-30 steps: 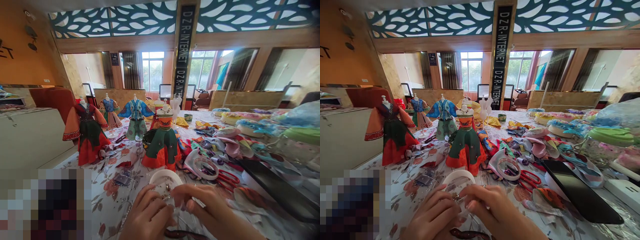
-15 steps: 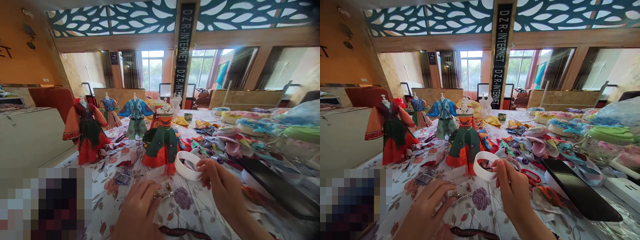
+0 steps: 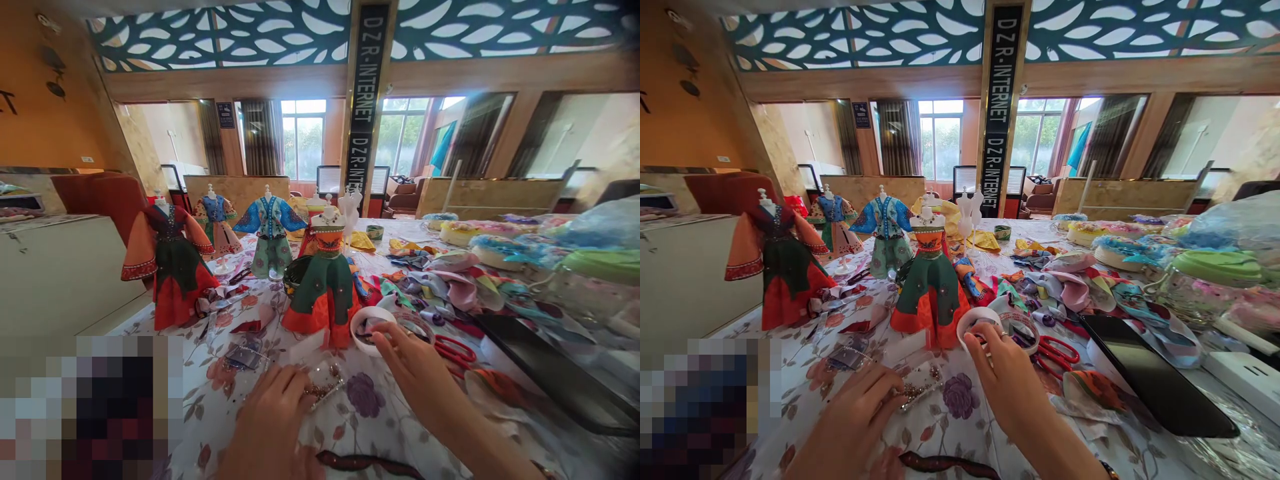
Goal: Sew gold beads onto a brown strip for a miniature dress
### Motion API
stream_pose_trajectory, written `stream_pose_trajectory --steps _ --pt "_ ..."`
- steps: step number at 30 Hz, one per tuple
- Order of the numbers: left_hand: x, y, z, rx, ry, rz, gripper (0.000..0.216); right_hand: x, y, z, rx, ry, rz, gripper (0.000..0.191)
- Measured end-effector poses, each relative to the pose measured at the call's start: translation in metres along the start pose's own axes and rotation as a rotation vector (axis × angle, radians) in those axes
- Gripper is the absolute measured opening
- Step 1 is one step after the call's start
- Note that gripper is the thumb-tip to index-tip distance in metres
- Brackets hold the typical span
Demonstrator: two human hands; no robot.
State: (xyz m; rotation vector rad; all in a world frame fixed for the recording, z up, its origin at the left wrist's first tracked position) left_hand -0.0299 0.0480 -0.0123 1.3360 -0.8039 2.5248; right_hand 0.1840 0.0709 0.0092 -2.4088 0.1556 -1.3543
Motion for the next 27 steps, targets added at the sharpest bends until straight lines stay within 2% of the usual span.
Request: stream_pose_trajectory --steps 2,3,7,9,13,15,18,23,27 --pt "-0.002 0.0 0.0 0.025 0.047 -0.031 0.025 0.0 0.003 -0.005 0.074 0.018 0.044 0.036" --pt "-0.003 0.0 0.001 0.045 0.062 -0.04 0.026 -0.002 0.005 -0.008 0.119 0.011 0.022 0.035" --pt "-0.004 0.001 0.004 0.063 0.082 -0.072 0.026 -0.013 0.013 -0.021 0.277 0.023 -0.272 0.028" --pt "-0.004 0.001 0.006 0.053 0.089 -0.092 0.026 -0.018 0.016 -0.025 0.33 0.054 -0.377 0.029" --pt "-0.004 0.002 0.007 0.18 0.069 -0.111 0.027 -0.023 0.016 -0.03 0.317 0.1 -0.483 0.031" --pt "-0.005 0.002 0.007 0.179 0.054 -0.121 0.024 -0.023 0.017 -0.032 0.314 0.134 -0.51 0.027" --pt "-0.006 0.004 0.006 0.114 0.023 -0.119 0.02 -0.025 0.019 -0.033 0.361 0.163 -0.483 0.021" --pt "-0.004 0.004 0.007 0.168 -0.047 -0.103 0.027 -0.028 0.023 -0.029 0.455 0.11 -0.353 0.021" --pt "-0.001 0.0 0.013 0.193 -0.12 -0.197 0.039 -0.024 0.026 -0.03 0.553 0.124 -0.237 0.021"
Point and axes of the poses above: each hand's wrist, its own y-axis away from the middle knuckle, its own x-axis out of the back of the hand, z = x × y, the point moved 2 cm from there along -y, towards the middle knuckle, and after that the axes turned 9 degrees about y, right-handed, at the moved point
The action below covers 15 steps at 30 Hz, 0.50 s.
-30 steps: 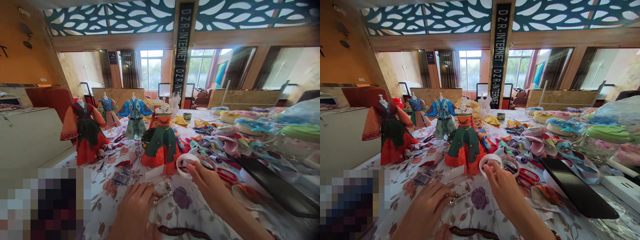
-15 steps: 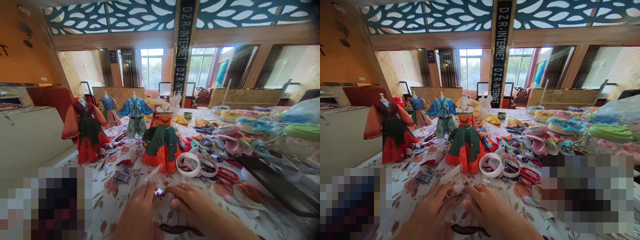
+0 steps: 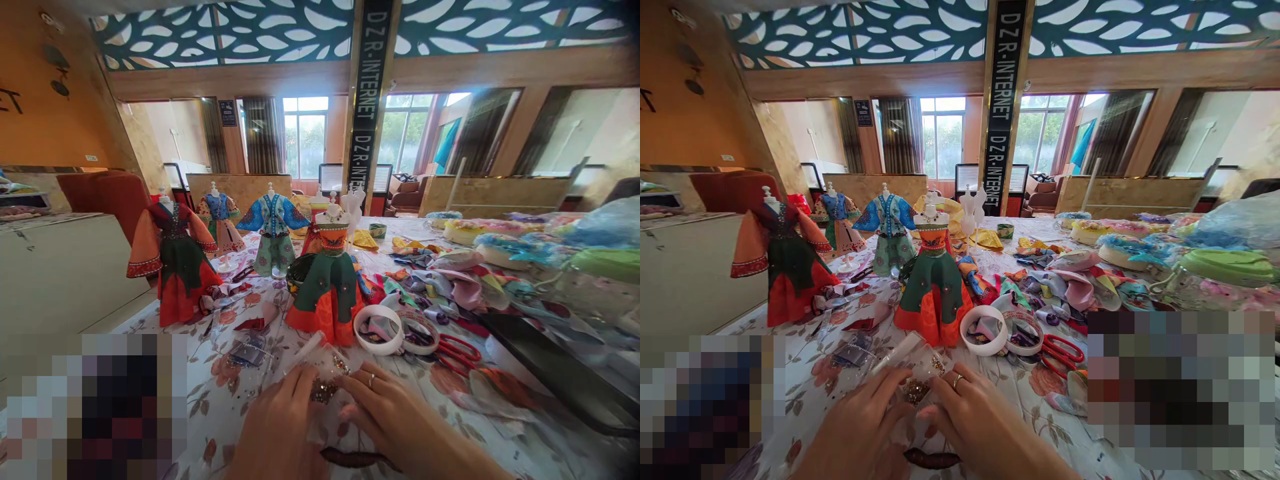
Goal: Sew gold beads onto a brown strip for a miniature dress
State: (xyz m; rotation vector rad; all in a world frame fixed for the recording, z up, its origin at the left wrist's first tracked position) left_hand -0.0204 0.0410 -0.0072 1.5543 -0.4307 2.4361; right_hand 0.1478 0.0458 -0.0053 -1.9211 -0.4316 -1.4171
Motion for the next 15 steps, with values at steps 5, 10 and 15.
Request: stream_pose_trajectory --steps 5,10,15 --pt "0.005 -0.003 0.005 0.007 0.042 -0.007 0.041 0.003 0.001 -0.004 0.057 0.064 0.042 0.022" --pt "0.002 -0.006 0.002 0.024 0.013 -0.083 0.046 0.004 0.0 -0.004 0.104 0.064 0.084 0.033" --pt "-0.006 -0.005 -0.003 0.007 -0.025 -0.095 0.049 0.006 0.0 -0.004 0.123 0.06 0.131 0.034"
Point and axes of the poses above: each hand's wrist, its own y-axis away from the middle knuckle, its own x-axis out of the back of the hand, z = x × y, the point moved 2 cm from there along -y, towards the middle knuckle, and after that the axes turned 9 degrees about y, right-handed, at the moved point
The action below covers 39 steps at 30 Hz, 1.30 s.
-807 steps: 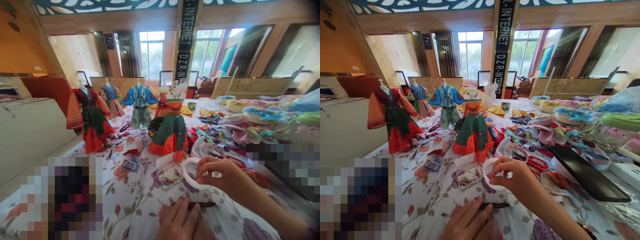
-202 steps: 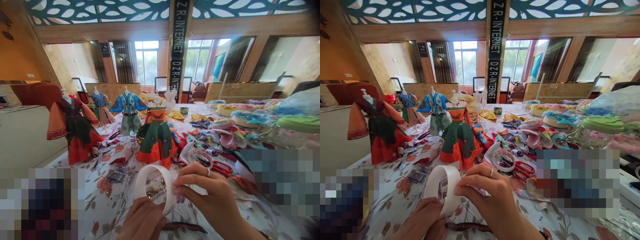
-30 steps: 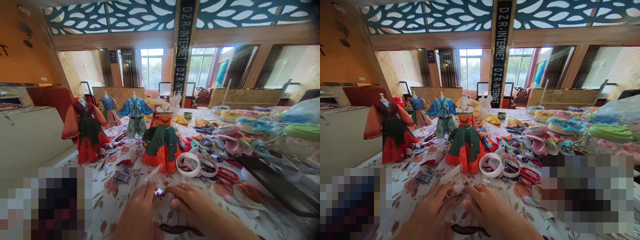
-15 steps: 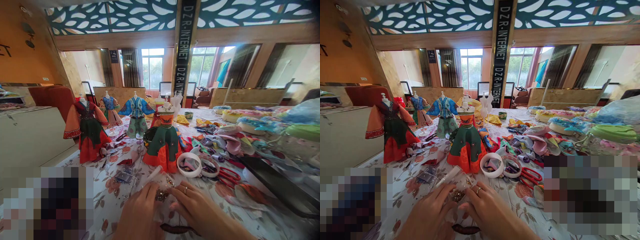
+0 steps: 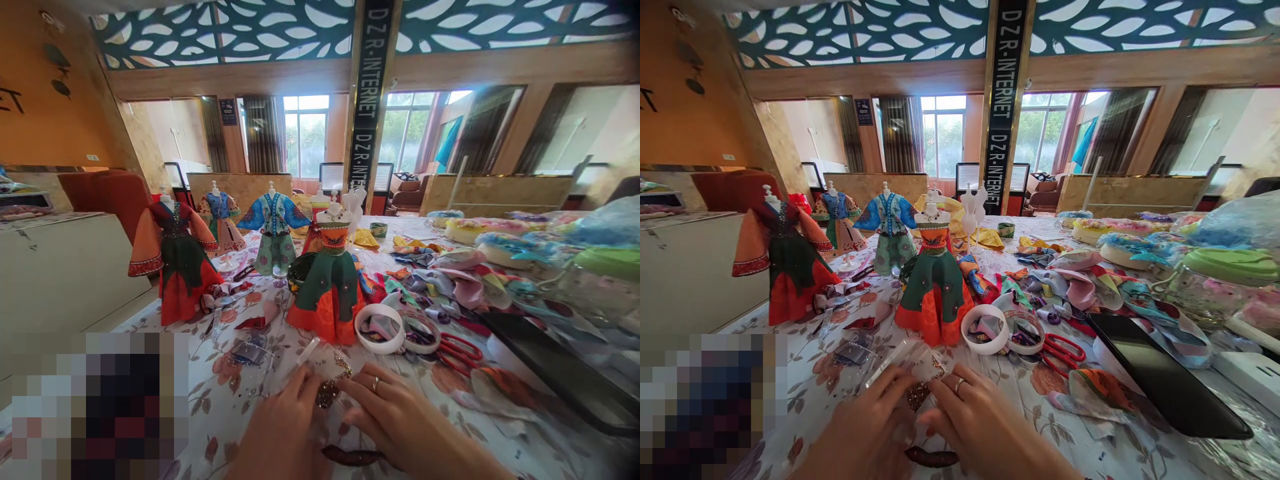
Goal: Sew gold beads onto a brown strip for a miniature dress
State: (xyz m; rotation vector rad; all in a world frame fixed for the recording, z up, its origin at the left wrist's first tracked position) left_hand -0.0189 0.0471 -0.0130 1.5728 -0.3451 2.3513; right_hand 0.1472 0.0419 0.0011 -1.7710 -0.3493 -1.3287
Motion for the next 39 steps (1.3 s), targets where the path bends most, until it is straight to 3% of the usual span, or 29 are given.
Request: stream_pose_trajectory --steps 4,9,12,17,22,28,39 --pt "-0.009 0.001 -0.006 -0.029 -0.004 0.052 0.047 0.001 0.002 0.0 -0.035 -0.052 -0.068 0.027" --pt "-0.01 0.0 -0.004 -0.016 -0.049 -0.035 0.051 0.003 0.002 0.0 -0.065 -0.11 -0.115 0.019" --pt "-0.01 -0.001 -0.005 -0.002 -0.018 -0.02 0.051 0.004 0.001 0.0 -0.061 -0.128 -0.13 0.019" --pt "-0.011 -0.005 -0.009 -0.039 0.128 0.005 0.038 0.003 0.002 0.001 -0.089 -0.164 -0.173 0.018" --pt "0.003 -0.004 -0.001 -0.076 0.226 0.002 0.025 0.004 0.003 0.002 -0.14 -0.189 -0.218 0.02" --pt "0.012 -0.004 0.005 -0.053 0.423 0.116 0.022 -0.001 0.003 0.001 -0.152 -0.159 -0.248 0.02" --pt "0.011 -0.005 0.005 0.03 0.452 0.195 0.025 -0.002 0.002 0.003 -0.129 -0.152 -0.279 0.02"
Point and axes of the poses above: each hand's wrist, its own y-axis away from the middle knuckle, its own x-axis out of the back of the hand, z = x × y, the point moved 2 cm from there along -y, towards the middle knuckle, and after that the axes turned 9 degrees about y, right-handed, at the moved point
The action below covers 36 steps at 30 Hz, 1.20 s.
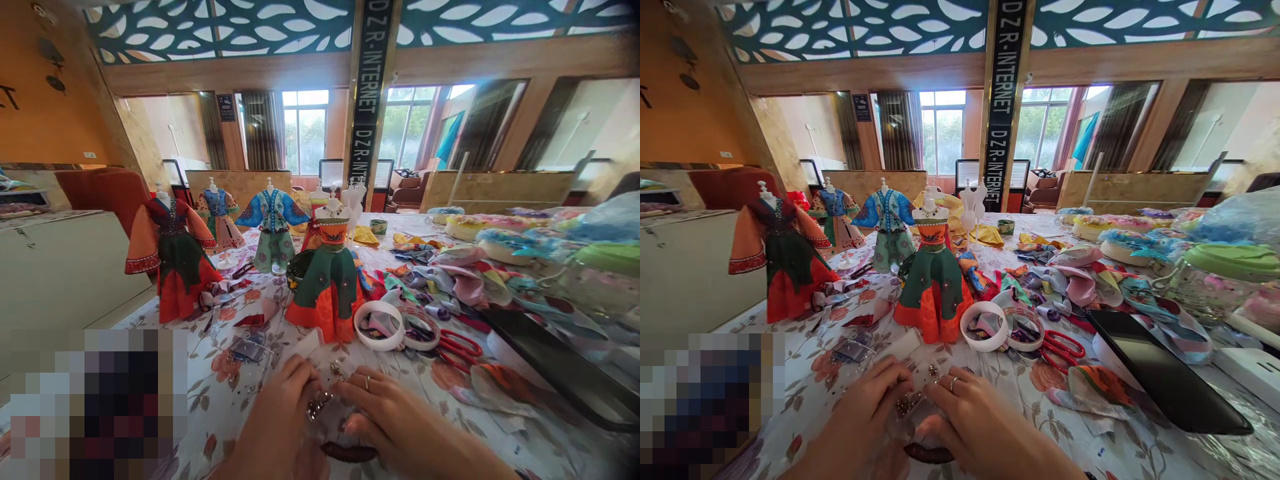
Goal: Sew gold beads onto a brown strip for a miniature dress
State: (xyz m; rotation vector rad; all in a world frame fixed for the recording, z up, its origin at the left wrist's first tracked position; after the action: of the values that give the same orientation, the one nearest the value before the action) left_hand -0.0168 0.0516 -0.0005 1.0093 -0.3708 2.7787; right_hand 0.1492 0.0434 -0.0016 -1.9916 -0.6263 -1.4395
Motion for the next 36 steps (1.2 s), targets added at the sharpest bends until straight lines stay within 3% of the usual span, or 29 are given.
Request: stream_pose_trajectory --steps 11,23,36 --pt "-0.001 -0.001 0.001 -0.043 -0.135 -0.058 0.028 0.003 -0.002 -0.001 -0.025 -0.018 -0.021 0.024" --pt "-0.009 0.005 -0.004 -0.118 -0.642 -0.249 0.042 0.0 -0.002 -0.001 -0.017 0.012 -0.036 0.025" --pt "-0.007 0.005 -0.003 -0.108 -0.654 -0.301 0.042 -0.001 -0.003 0.002 0.0 0.004 -0.03 0.025"
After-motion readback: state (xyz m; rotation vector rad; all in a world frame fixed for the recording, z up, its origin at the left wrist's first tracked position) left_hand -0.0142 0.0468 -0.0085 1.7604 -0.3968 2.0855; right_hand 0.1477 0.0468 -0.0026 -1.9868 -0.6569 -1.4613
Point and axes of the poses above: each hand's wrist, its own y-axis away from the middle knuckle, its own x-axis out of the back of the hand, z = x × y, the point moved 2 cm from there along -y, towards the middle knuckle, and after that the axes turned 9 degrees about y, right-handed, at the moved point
